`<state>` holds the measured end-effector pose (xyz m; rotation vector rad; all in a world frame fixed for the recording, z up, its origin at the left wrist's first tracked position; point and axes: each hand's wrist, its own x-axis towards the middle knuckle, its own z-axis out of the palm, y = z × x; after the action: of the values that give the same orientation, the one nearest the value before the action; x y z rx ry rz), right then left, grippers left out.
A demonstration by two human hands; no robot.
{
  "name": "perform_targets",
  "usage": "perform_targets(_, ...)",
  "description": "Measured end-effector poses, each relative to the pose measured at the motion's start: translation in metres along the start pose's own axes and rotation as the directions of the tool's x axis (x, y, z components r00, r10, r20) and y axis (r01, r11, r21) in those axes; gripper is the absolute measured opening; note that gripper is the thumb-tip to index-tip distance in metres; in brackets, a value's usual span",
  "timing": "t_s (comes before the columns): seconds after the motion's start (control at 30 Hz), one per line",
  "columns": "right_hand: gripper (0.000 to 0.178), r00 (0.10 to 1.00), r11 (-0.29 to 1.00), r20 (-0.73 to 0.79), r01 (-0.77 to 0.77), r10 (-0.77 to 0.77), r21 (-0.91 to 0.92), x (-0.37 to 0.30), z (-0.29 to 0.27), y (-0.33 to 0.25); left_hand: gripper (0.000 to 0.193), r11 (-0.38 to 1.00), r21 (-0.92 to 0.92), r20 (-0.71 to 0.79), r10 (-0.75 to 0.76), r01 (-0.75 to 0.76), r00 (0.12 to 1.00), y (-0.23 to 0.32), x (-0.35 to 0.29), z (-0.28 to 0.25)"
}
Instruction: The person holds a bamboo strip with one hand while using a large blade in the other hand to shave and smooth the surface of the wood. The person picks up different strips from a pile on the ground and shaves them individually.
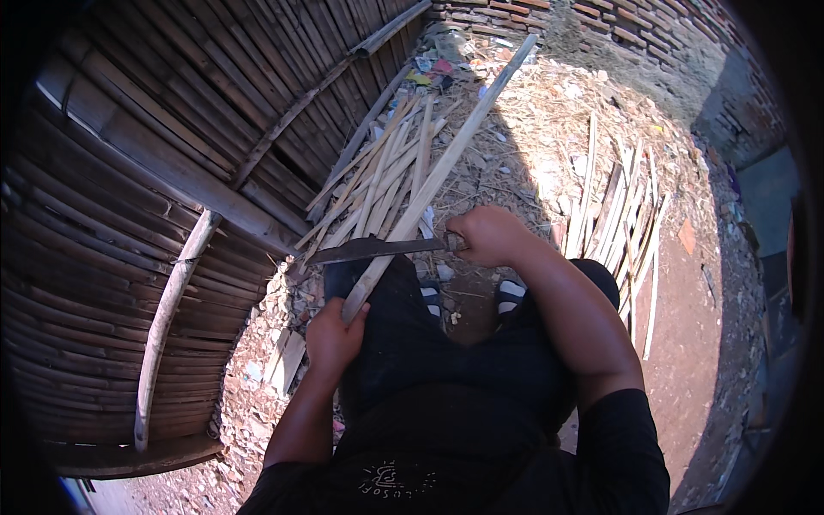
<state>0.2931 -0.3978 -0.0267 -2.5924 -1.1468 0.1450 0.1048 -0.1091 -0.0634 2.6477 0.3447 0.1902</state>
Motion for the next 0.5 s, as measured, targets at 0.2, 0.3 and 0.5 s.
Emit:
perform_targets(0.2, 0.032, 0.991, 0.993, -0.064, -0.114, 0.116, 0.03, -0.006, -0.016, 0.019, 0.043, 1.0, 0.022, -0.024, 0.019, -0.018, 1.0, -0.005, -0.001, 0.003)
perform_targets(0.3, 0.036, 0.904, 0.938, -0.257, -0.314, 0.342, 0.147, -0.016, -0.026, 0.048, 0.043, 1.0, 0.016, -0.005, 0.009, -0.009, 1.0, 0.001, 0.0, 0.001)
perform_targets(0.5, 0.036, 0.942, 0.955, -0.166, -0.278, 0.292, 0.105, -0.018, -0.023, 0.046, 0.045, 0.999, 0.018, 0.045, -0.028, 0.027, 0.999, 0.006, 0.0, -0.004)
